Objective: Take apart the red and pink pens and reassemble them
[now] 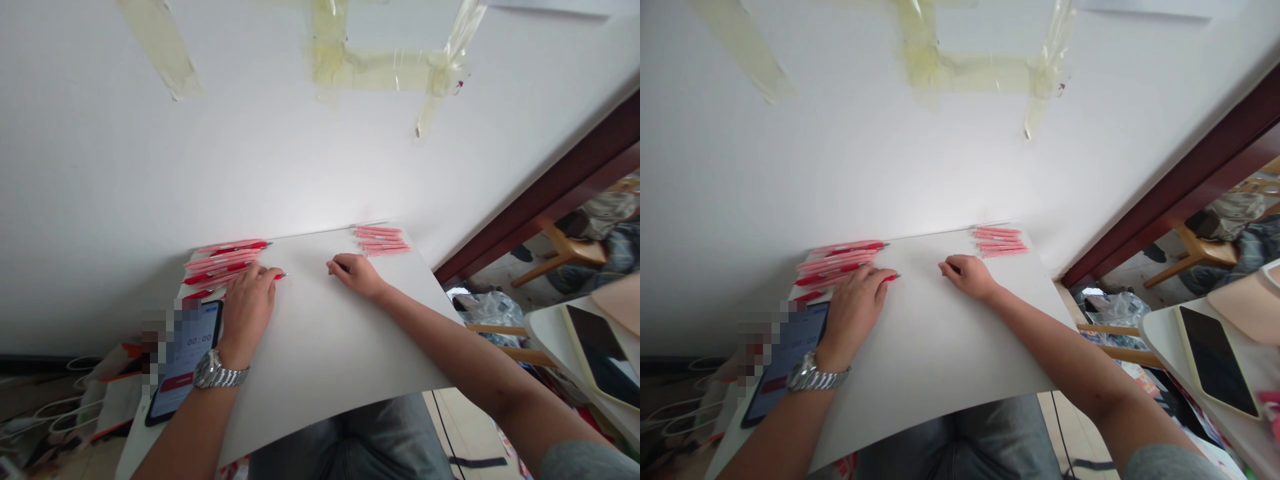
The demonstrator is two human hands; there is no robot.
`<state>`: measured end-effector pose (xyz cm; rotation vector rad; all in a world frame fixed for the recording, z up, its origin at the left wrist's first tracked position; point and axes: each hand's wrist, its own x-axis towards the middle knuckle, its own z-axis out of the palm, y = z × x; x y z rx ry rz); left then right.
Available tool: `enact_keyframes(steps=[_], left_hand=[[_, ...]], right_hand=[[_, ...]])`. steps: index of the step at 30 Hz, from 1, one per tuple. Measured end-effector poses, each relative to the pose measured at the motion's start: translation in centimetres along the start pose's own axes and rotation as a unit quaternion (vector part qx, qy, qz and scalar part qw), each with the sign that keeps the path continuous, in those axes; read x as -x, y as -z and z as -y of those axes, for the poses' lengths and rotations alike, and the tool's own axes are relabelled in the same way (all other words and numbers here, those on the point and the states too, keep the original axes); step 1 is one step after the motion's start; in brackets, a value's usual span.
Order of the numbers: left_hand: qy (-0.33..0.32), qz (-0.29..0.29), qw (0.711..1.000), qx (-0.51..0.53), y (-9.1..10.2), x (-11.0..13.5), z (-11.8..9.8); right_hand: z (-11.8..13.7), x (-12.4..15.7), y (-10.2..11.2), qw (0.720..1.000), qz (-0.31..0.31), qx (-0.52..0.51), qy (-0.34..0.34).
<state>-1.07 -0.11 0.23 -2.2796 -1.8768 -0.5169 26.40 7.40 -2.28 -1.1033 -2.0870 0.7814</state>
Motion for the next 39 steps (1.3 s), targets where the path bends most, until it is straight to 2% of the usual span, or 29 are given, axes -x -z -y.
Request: enact_keyframes(steps=[9,17,20,28,39], left_hand=[[-0.054,-0.044,0.992,0.103,-0.2,-0.1,-1.2],[-0.096,-0.066,0.965,0.237,0.2,0.2,-3.0],[-0.092,-0.069,0.962,0.248,0.4,0.3,-3.3],[-0.089,-0.048,0.96,0.261,0.3,0.5,-3.7],[-0.085,-0.051,0.959,0.267,0.0,0.6,-3.8]], right_hand=[[0.2,0.0,0.1,1.0,-0.01,-0.001,0.004],[0.7,0.4,0.2,1.0,-0.028,-0.012,0.005],[1.1,0.6,0.3,0.999,-0.018,-0.039,0.03],[2.4,1.2,0.5,0.991,0.057,-0.095,0.075],[2.2,1.1,0.2,0.99,0.067,-0.087,0.087]])
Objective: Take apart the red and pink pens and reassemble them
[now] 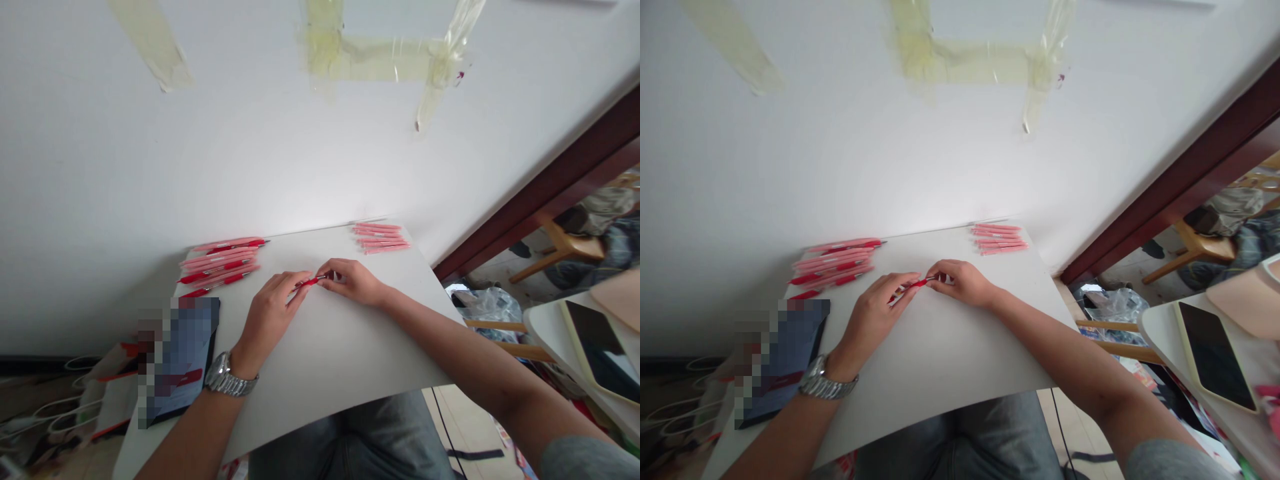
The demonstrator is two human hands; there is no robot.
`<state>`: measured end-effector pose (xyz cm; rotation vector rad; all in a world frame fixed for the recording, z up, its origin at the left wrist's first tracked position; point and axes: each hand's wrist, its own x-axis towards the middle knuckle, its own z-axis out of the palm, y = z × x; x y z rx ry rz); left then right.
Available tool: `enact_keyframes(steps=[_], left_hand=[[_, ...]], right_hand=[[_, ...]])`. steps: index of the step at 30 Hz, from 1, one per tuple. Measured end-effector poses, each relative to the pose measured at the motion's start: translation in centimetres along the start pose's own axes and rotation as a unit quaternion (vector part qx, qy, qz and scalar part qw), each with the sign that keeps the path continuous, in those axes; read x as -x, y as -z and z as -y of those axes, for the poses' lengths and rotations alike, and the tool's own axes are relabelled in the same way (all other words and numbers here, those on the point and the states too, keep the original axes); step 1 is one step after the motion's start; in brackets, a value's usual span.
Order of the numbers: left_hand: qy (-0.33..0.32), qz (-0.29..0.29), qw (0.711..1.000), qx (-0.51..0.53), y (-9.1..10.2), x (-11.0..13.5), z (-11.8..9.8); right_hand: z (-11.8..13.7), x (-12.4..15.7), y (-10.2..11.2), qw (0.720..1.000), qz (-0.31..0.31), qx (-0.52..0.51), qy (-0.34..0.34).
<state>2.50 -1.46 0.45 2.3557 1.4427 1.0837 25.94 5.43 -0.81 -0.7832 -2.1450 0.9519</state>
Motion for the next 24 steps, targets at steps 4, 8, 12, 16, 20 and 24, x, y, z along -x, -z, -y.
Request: enact_keyframes(steps=[4,8,12,16,20,24], left_hand=[[0.015,0.007,1.0,0.01,0.05,-0.02,-0.06],[0.028,0.013,0.999,0.021,0.1,-0.05,-0.07],[0.049,0.005,0.999,0.01,0.2,-0.12,-0.05],[0.081,-0.011,0.996,0.021,0.19,-0.16,0.05],[0.101,-0.023,0.994,0.029,0.11,-0.19,0.3],[0.105,-0.026,0.994,0.033,0.06,-0.27,0.51]], right_hand=[[0.13,-0.02,-0.04,1.0,0.001,-0.012,-0.012],[0.04,-0.06,0.02,0.999,-0.006,-0.026,-0.018],[-0.18,-0.1,0.24,0.998,-0.027,-0.035,-0.037],[-0.33,-0.1,0.48,0.996,-0.044,-0.055,-0.054],[-0.27,-0.09,0.65,0.992,-0.058,-0.077,-0.081],[-0.16,-0.09,0.7,0.987,-0.067,-0.106,-0.096]])
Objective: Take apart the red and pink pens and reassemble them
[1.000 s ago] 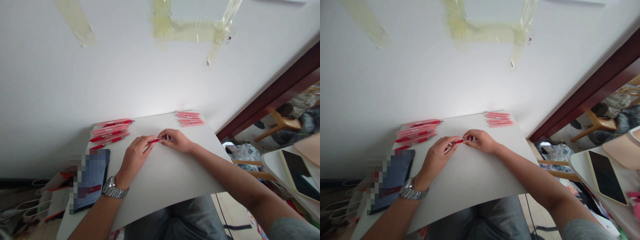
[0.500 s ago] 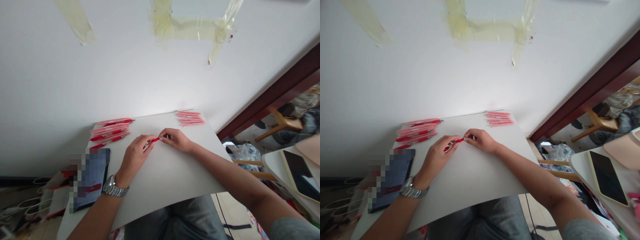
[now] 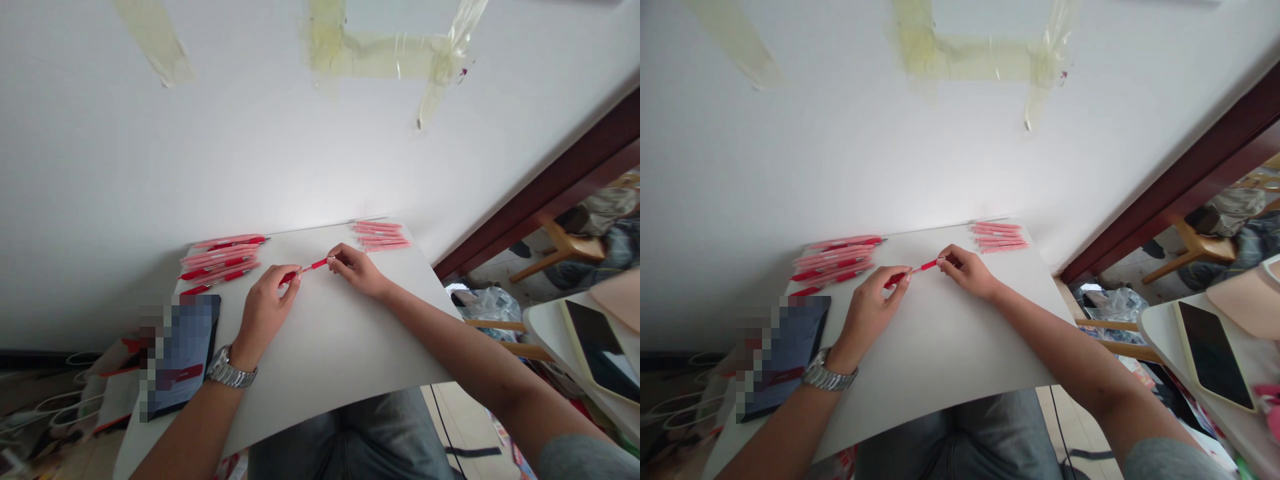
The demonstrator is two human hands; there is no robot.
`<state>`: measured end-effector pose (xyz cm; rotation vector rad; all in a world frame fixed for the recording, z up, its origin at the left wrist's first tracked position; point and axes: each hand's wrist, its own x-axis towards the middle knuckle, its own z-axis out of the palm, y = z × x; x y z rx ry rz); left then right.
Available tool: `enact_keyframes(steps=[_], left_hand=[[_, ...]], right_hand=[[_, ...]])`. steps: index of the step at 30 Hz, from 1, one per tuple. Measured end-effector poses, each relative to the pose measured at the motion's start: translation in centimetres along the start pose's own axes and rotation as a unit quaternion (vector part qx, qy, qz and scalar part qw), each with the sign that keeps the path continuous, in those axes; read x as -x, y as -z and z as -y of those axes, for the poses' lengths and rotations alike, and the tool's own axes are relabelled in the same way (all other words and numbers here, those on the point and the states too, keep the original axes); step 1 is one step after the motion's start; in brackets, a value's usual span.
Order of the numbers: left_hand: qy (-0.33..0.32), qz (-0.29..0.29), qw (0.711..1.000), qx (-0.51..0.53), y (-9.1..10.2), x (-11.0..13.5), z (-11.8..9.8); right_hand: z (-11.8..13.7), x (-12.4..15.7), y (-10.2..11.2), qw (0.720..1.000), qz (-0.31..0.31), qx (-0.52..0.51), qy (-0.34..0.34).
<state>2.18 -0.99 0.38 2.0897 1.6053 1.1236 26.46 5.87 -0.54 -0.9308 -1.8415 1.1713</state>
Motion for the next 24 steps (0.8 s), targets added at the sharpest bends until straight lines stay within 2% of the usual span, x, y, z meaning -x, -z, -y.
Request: enact_keyframes(steps=[15,24], left_hand=[[0.025,0.028,0.999,0.036,-0.4,0.21,-0.02],[0.079,0.044,0.991,0.098,-0.5,0.45,-0.27]], right_hand=[[-0.05,-0.04,-0.07,1.0,-0.016,-0.025,-0.005],[0.32,0.09,-0.42,0.997,-0.011,-0.066,-0.026]])
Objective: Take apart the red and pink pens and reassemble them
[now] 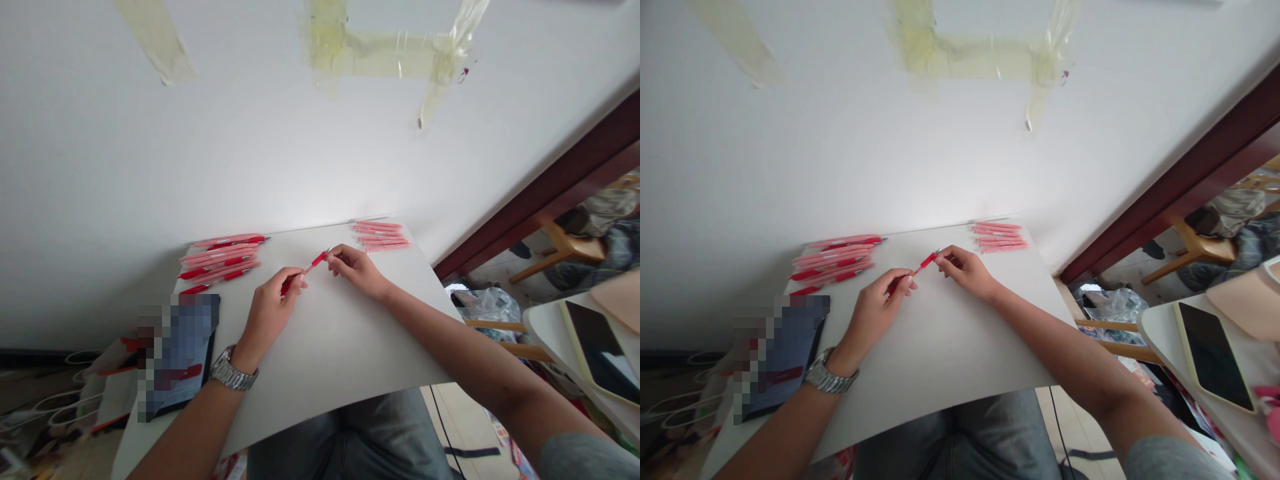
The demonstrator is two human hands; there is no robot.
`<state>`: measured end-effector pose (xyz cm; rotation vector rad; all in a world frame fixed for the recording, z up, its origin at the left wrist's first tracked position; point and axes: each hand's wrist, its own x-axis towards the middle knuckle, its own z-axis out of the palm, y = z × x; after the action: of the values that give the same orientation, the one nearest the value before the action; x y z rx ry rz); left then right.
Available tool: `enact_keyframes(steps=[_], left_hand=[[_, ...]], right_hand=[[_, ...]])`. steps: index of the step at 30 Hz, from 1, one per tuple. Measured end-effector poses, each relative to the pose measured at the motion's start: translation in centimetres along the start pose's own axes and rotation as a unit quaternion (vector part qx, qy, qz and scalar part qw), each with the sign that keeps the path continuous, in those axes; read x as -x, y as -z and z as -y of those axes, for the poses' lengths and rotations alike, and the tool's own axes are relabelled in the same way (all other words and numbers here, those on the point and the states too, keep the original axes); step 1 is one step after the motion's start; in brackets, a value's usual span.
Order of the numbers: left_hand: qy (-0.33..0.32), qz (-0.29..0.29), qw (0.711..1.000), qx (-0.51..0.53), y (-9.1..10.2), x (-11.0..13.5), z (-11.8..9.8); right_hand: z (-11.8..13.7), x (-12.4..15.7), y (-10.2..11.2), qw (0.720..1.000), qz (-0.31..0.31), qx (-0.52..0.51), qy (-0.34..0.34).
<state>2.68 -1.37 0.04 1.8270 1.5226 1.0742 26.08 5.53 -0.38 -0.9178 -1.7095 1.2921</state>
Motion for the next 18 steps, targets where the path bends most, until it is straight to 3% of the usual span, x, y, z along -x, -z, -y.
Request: enact_keyframes(steps=[12,18], left_hand=[[0.042,0.066,0.99,0.118,-1.0,0.5,-1.1],[0.025,0.022,0.991,0.129,-1.0,0.4,-1.0]], right_hand=[[1.4,0.7,-1.6,0.999,0.035,-0.025,-0.023],[1.8,0.8,-1.7,0.994,0.005,-0.106,-0.018]])
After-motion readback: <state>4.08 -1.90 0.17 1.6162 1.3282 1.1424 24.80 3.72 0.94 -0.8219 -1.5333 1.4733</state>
